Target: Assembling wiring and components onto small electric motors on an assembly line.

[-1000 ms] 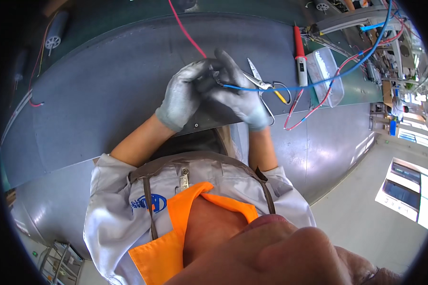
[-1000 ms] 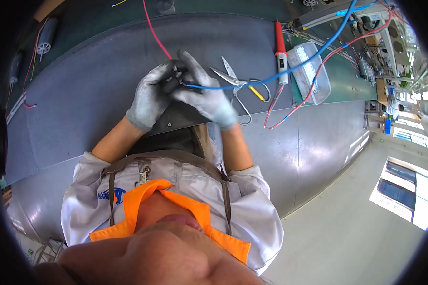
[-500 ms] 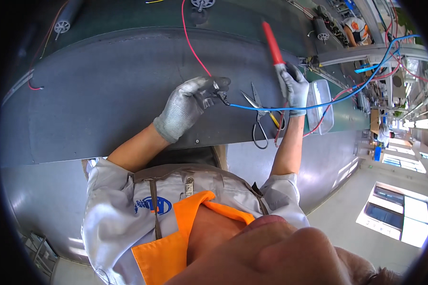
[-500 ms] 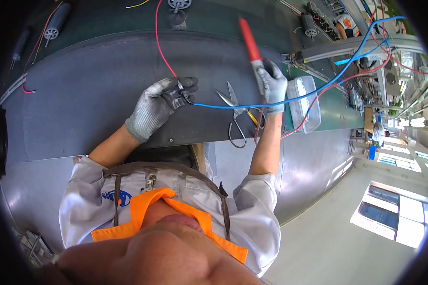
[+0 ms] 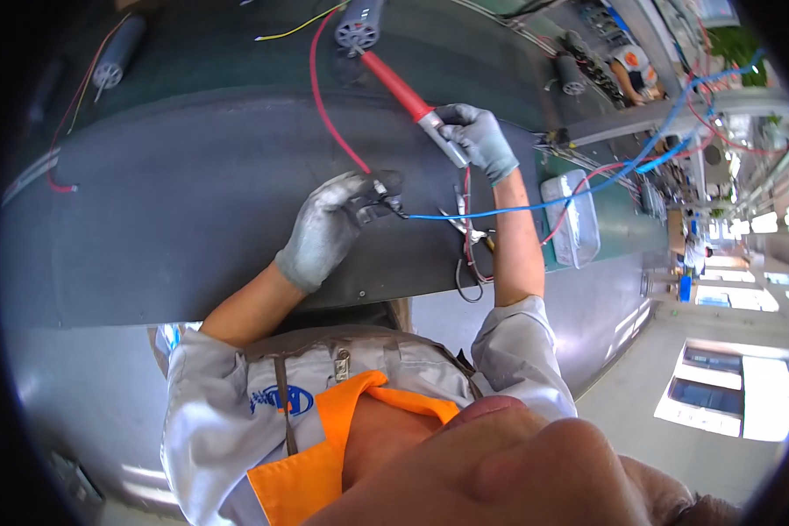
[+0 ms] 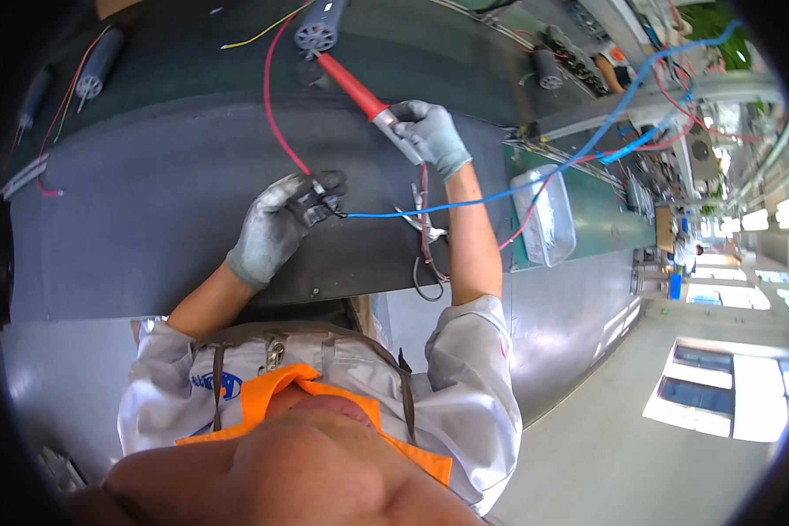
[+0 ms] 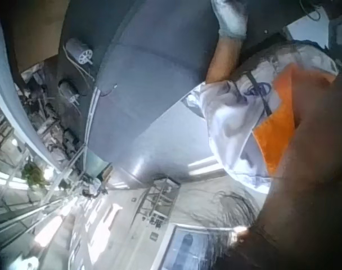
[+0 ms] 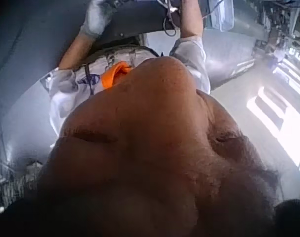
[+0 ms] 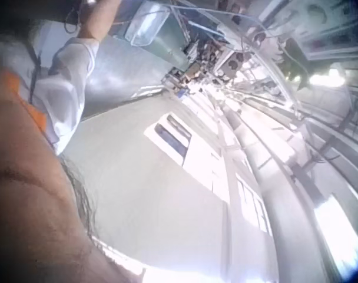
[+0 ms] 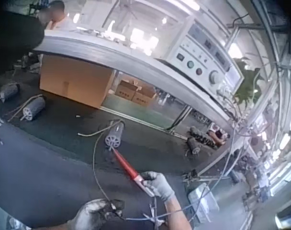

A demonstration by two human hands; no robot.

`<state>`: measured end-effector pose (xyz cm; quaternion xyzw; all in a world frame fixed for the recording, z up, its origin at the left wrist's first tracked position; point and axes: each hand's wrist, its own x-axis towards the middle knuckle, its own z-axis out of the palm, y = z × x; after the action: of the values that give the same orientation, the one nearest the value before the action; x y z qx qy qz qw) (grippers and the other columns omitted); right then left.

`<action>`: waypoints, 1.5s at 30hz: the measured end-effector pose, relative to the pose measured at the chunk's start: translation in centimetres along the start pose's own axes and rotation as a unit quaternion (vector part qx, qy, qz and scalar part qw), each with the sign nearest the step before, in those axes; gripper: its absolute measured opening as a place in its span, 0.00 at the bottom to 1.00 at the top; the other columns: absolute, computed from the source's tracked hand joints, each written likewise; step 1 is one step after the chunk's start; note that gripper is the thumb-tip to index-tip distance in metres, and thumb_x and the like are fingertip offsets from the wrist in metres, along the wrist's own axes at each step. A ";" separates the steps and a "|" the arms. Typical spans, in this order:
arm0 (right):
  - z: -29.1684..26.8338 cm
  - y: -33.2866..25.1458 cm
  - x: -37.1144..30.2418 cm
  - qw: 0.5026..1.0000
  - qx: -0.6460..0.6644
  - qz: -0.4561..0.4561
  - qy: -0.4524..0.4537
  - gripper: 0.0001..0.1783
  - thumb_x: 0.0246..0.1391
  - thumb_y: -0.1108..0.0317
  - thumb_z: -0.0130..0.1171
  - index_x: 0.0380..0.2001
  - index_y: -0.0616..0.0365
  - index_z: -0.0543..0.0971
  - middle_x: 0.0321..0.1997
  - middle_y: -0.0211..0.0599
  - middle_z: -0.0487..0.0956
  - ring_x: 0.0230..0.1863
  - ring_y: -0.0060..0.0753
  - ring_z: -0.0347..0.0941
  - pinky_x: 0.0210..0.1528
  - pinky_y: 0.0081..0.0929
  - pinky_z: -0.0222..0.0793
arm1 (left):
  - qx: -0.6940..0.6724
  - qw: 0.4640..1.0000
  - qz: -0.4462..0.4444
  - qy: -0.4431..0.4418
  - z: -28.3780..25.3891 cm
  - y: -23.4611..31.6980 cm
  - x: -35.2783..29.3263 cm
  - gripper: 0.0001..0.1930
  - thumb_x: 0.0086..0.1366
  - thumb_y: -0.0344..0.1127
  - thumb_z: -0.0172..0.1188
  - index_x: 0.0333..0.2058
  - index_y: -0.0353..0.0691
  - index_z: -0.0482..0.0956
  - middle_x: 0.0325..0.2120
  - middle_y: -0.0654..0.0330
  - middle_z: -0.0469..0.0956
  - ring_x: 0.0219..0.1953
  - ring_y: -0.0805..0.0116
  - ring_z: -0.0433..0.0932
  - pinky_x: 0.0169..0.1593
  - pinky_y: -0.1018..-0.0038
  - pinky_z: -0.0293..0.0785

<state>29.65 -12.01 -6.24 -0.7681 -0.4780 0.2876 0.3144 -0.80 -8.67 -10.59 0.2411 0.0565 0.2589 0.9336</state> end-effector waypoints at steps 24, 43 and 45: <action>-1.4 -2.2 -17.4 0.995 0.011 0.012 0.103 0.22 0.61 0.60 0.64 0.51 0.67 0.79 0.37 0.41 0.85 0.37 0.23 0.80 0.43 0.27 0.76 | 0.901 0.217 0.237 0.292 -6.6 12.4 -3.6 0.19 0.63 0.37 0.66 0.50 0.36 0.79 0.53 0.43 0.76 0.53 0.44 0.75 0.58 0.56 0.71; -24.1 17.9 18.3 0.842 -0.396 0.237 0.278 0.25 0.57 0.55 0.55 0.54 0.59 0.73 0.53 0.59 0.80 0.54 0.60 0.78 0.56 0.50 0.74 | 0.752 0.429 0.173 -0.470 4.5 -10.5 11.7 0.28 0.62 0.52 0.60 0.57 0.46 0.74 0.61 0.54 0.69 0.60 0.54 0.69 0.61 0.52 0.66; -24.3 18.4 20.7 0.796 -0.359 0.306 0.378 0.25 0.59 0.57 0.51 0.56 0.58 0.70 0.54 0.60 0.79 0.55 0.57 0.79 0.57 0.50 0.73 | 0.754 0.483 0.137 -0.424 4.6 -10.1 11.8 0.28 0.62 0.52 0.61 0.58 0.47 0.73 0.60 0.56 0.69 0.61 0.54 0.68 0.64 0.52 0.63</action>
<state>65.67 -4.46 -7.60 -0.9798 -0.1301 -0.1365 0.0669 15.01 -12.16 -11.12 0.9379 -0.2061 0.1078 0.2573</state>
